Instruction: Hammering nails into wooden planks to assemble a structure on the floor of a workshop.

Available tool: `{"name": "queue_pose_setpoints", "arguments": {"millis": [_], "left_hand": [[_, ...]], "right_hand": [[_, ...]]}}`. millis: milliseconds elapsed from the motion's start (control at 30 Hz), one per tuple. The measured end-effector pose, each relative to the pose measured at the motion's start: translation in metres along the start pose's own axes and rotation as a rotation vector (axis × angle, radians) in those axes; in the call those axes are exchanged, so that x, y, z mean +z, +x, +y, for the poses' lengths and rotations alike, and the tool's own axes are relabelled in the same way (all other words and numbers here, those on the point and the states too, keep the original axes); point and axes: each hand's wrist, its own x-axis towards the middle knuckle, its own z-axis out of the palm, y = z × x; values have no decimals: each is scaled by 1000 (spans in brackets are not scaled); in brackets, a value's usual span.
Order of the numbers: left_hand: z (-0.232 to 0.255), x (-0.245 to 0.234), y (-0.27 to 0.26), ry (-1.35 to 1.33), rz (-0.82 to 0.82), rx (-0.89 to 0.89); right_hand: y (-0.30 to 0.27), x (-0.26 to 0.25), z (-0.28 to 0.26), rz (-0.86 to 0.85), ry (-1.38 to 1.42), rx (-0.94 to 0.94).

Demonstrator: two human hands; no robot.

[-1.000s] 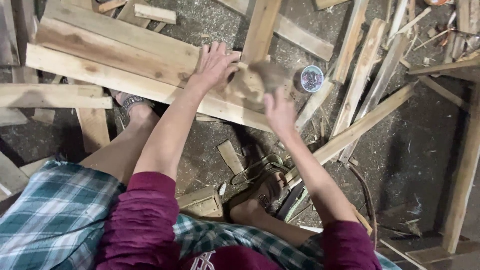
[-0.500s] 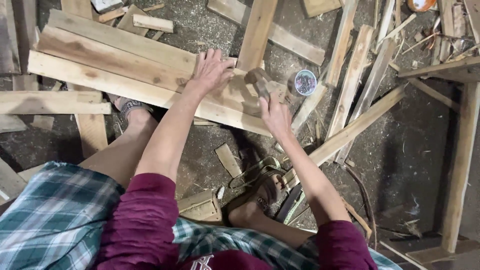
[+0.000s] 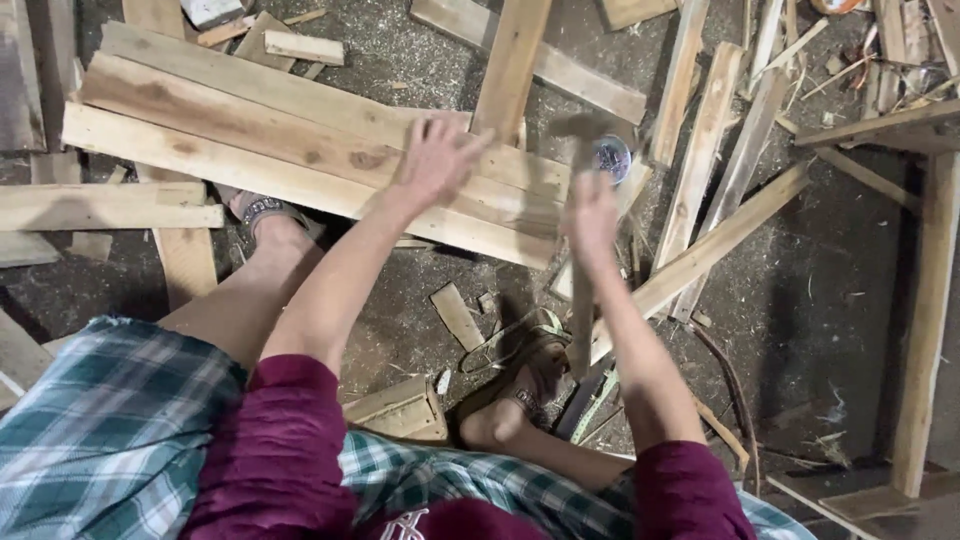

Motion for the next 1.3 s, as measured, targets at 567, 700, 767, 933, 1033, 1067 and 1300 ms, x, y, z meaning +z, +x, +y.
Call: {"name": "queue_pose_setpoints", "arguments": {"millis": [567, 700, 767, 933, 1033, 1067, 1300], "left_hand": [[52, -4, -23, 259, -111, 122], [94, -21, -16, 338, -150, 205], [113, 3, -2, 329, -189, 235], [139, 34, 5, 240, -241, 206], [133, 34, 7, 215, -267, 195], [129, 33, 9, 147, -291, 196], [6, -43, -8, 60, 133, -271]], "right_hand": [[51, -93, 327, 441, 769, 741], [65, -82, 333, 491, 647, 747], [60, -79, 327, 483, 513, 789], [42, -99, 272, 324, -104, 701], [42, -113, 241, 110, -527, 584], [38, -118, 221, 55, -624, 542], [58, -55, 159, 220, -462, -26]]}}
